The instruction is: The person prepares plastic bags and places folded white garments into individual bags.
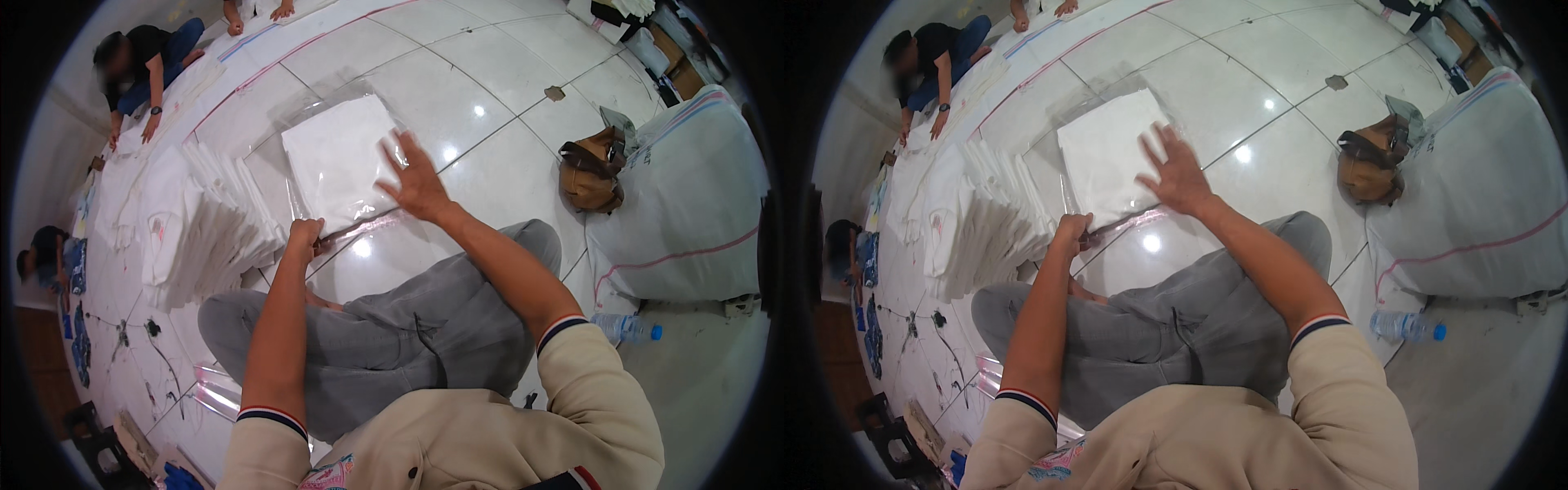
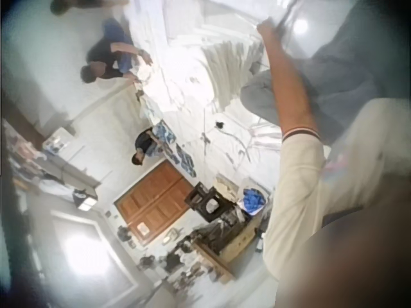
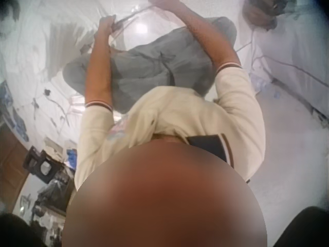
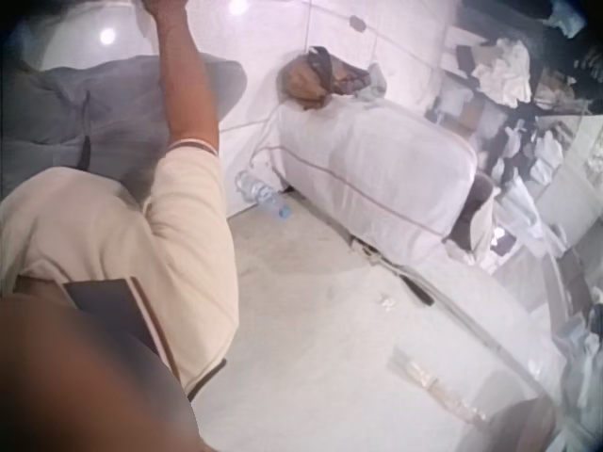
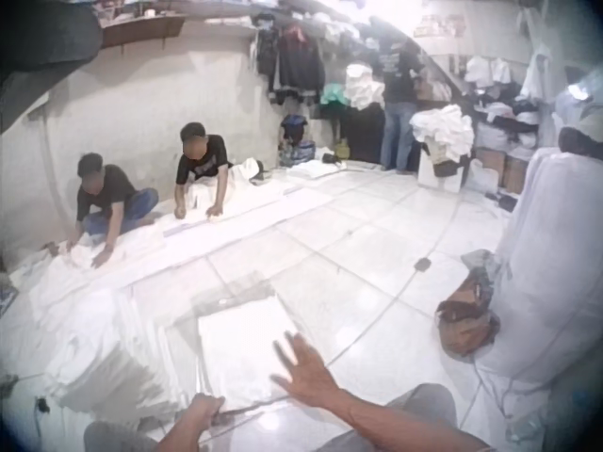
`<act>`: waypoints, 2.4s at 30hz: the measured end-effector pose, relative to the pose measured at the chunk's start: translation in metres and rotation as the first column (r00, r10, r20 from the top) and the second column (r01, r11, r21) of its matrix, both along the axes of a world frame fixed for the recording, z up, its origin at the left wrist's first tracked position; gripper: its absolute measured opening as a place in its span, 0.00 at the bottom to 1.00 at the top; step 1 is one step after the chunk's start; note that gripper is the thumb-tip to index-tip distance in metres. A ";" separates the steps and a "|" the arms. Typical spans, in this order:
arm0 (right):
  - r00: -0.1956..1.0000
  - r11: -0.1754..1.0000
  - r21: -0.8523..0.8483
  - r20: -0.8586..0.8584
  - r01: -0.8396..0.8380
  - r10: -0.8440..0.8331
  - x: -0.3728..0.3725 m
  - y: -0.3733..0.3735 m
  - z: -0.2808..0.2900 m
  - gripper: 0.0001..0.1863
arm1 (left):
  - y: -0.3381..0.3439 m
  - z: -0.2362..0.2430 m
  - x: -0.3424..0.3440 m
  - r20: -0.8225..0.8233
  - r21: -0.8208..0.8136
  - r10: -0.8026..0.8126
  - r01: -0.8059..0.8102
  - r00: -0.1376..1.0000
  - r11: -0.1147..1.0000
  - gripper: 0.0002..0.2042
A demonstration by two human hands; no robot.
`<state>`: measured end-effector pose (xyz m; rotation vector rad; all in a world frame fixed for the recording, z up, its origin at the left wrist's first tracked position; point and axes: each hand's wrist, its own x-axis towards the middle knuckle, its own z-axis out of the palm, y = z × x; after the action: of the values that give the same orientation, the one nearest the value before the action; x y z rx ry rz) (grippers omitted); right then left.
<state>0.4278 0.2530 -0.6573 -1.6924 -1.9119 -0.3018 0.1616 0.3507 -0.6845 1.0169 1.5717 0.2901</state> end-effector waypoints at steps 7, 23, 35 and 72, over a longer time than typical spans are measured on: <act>0.953 0.971 -0.056 -0.212 -0.234 0.217 -0.057 0.013 0.004 0.45 | -0.004 -0.006 -0.012 0.117 -0.120 0.128 -0.114 0.985 0.986 0.15; 0.869 0.801 -0.340 -0.146 -0.492 0.472 -0.069 0.032 -0.013 0.41 | -0.009 0.006 -0.020 -0.052 0.013 -0.124 0.125 0.991 0.992 0.20; 0.976 0.915 -0.390 -0.140 0.100 -0.167 0.036 0.026 -0.034 0.27 | -0.013 0.008 -0.011 0.138 0.040 0.103 -0.110 0.985 0.993 0.10; 0.455 0.773 -0.635 -0.687 0.003 -0.566 0.058 0.022 -0.017 0.17 | -0.007 0.005 -0.004 0.213 0.082 0.073 -0.092 0.974 0.992 0.16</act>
<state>0.4863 0.2750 -0.6739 -1.9702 -0.9099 0.9588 0.1571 0.3441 -0.6791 0.9592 1.4210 0.5144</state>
